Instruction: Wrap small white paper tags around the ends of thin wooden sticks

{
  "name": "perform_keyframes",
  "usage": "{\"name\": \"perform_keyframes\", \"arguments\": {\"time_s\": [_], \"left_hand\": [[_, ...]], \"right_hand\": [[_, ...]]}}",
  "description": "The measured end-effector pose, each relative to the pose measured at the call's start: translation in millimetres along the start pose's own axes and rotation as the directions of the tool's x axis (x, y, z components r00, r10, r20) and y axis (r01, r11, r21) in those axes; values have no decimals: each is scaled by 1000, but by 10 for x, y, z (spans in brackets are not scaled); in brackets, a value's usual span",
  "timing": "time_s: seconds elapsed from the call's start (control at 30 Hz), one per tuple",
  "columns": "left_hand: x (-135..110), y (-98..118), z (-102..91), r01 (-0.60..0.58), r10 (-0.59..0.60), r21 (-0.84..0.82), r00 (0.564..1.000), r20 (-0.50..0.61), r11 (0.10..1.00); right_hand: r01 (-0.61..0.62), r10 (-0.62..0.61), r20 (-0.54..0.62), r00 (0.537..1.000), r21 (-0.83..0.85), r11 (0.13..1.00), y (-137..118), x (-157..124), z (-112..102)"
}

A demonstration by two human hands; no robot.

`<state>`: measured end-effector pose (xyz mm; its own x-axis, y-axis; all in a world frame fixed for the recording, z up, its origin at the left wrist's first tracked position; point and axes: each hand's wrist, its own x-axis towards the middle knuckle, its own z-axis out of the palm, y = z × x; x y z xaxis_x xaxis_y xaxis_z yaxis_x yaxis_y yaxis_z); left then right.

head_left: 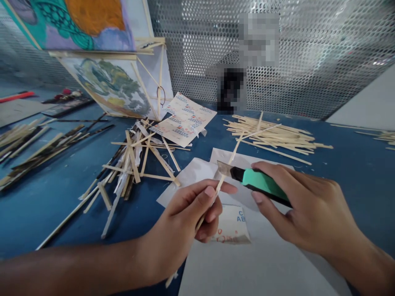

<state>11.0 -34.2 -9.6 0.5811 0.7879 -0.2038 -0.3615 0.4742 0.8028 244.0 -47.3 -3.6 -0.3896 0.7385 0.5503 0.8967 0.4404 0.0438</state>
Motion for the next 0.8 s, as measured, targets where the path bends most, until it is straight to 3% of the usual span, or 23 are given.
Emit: {"name": "perform_keyframes", "arguments": {"time_s": [0.3, 0.53, 0.8], "left_hand": [[-47, 29, 4, 63, -61, -27, 996, 58, 998], [-45, 38, 51, 13, -15, 21, 996, 88, 1000], [-24, 9, -24, -25, 18, 84, 997, 78, 996]], "right_hand": [[9, -8, -15, 1000, 10, 1000, -5, -26, -29], [29, -29, -55, 998, 9, 1000, -26, -9, -68], [21, -21, -68, 997, -1, 1000, -17, -4, -84]]}}
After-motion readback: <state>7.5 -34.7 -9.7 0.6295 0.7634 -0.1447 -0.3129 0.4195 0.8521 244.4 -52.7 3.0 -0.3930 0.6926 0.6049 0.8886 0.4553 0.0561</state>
